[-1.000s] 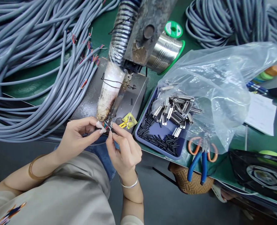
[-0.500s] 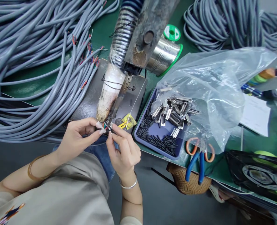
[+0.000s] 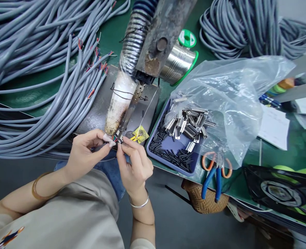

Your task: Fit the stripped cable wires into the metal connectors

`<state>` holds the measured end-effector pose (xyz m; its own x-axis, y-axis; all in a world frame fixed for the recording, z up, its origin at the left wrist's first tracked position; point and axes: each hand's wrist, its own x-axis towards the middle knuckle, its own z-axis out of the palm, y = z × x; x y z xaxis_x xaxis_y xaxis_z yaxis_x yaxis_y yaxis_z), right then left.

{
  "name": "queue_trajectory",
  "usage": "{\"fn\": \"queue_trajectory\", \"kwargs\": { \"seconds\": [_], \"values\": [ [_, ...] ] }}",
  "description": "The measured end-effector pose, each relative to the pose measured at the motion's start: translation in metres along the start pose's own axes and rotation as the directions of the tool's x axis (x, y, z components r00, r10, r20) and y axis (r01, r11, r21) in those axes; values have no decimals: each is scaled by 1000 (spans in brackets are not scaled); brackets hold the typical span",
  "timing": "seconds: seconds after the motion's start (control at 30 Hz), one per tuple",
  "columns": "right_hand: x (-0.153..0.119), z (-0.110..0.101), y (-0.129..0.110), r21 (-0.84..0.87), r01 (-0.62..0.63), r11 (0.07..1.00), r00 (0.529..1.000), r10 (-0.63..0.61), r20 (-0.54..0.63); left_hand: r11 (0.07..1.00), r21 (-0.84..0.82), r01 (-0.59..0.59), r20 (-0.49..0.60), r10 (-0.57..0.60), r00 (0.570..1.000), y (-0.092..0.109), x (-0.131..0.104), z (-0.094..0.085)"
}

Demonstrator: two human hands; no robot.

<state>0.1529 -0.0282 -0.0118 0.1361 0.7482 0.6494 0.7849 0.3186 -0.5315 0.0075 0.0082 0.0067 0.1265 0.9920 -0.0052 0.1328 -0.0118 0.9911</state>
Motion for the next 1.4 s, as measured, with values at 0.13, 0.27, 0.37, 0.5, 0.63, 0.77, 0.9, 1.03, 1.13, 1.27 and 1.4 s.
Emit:
{"fn": "queue_trajectory", "kwargs": {
  "seconds": [0.13, 0.27, 0.37, 0.5, 0.63, 0.77, 0.9, 1.03, 1.13, 1.27, 1.4],
  "values": [
    [1, 0, -3, 5, 8, 1000, 1000, -8, -22, 999, 6, -38, -21, 38, 999, 2, 0, -1],
    [1, 0, -3, 9, 9, 1000, 999, -9, -36, 999, -23, -38, -19, 38, 999, 0, -1, -2],
    [-1, -1, -2, 0, 7, 1000, 1000, -7, -28, 999, -42, -23, -9, 22, 1000, -1, -1, -1],
    [-2, -2, 0, -5, 12, 1000, 1000, -12, -12, 999, -35, -21, 5, 21, 1000, -1, -1, -1],
    [0, -3, 0, -28, 33, 999, 999, -33, -10, 999, -31, -42, 4, 42, 999, 0, 0, -1],
    [1, -3, -1, -31, 53, 998, 999, -53, -4, 998, -17, -54, 9, 54, 998, -1, -1, -1],
    [2, -3, -2, -36, 73, 997, 997, -74, -14, 997, 9, -71, 9, 71, 997, 0, -1, -1],
    [1, -5, -3, -60, 100, 993, 995, -101, -1, 997, 15, -79, 24, 78, 997, 1, -1, -2],
    [0, -7, -3, -78, 129, 988, 991, -128, 24, 998, 22, -63, 35, 62, 997, 0, -3, -3],
    [-1, -7, -3, -81, 137, 987, 990, -135, 36, 998, 24, -54, 36, 53, 998, -2, -4, -3],
    [-2, -7, -3, -94, 133, 987, 991, -132, 21, 998, 30, -58, 43, 57, 997, -3, -4, -3]
  ]
}}
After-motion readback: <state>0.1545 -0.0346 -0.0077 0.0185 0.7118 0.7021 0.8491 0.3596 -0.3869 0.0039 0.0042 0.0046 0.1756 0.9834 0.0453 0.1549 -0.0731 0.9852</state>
